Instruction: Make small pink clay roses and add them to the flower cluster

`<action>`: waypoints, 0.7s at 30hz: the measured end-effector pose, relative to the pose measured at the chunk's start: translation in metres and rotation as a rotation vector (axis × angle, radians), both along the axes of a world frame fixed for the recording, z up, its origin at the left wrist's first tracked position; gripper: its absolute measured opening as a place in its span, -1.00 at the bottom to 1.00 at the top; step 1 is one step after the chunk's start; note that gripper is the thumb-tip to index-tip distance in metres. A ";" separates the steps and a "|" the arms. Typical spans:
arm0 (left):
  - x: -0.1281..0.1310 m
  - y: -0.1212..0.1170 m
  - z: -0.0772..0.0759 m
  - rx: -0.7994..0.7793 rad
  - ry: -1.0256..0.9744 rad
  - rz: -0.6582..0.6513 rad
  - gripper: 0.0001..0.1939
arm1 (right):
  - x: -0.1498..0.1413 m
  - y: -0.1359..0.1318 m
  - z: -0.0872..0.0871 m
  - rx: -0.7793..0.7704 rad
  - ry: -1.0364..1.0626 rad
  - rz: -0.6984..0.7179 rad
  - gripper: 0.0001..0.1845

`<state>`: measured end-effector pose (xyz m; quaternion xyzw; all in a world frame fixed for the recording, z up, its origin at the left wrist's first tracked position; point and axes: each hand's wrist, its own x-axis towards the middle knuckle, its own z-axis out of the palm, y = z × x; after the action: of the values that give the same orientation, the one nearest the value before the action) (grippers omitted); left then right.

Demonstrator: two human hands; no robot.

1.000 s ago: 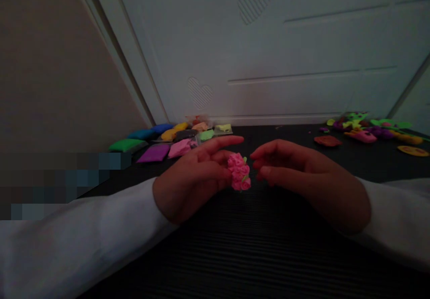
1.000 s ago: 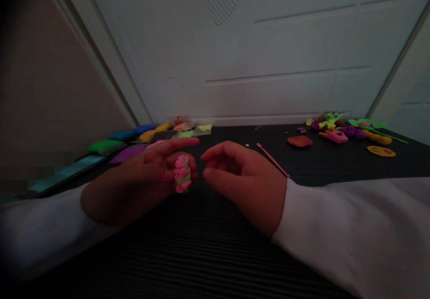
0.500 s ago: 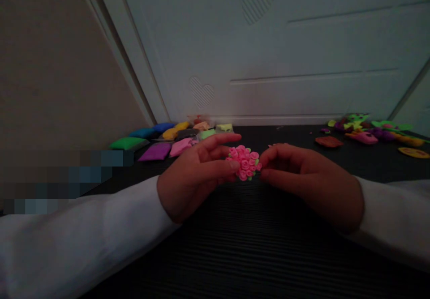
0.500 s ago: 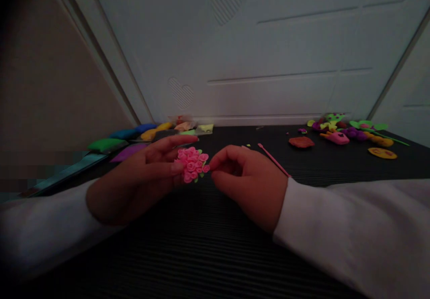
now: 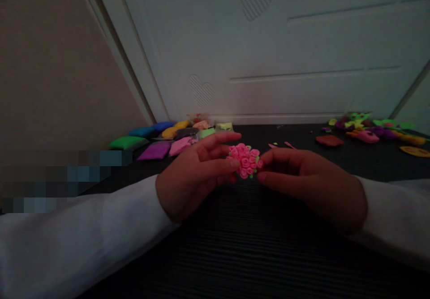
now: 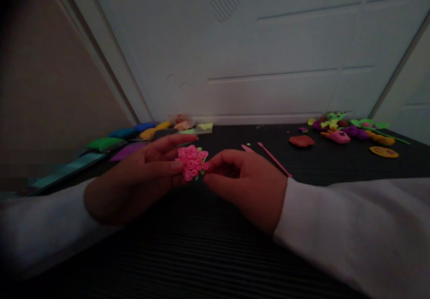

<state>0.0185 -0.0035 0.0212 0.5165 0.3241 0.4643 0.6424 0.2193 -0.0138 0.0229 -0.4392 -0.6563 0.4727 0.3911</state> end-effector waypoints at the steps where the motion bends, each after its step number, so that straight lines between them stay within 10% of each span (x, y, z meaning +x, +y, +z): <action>1: 0.000 0.000 0.000 -0.002 0.000 -0.001 -0.47 | 0.000 0.000 0.001 -0.004 0.001 0.000 -0.96; 21: 0.002 -0.001 0.000 0.029 0.022 0.013 -0.52 | 0.004 0.002 -0.001 -0.016 -0.010 0.019 -0.93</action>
<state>0.0205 -0.0050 0.0214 0.5287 0.3277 0.4674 0.6282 0.2236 -0.0122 0.0215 -0.4383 -0.6587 0.4793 0.3799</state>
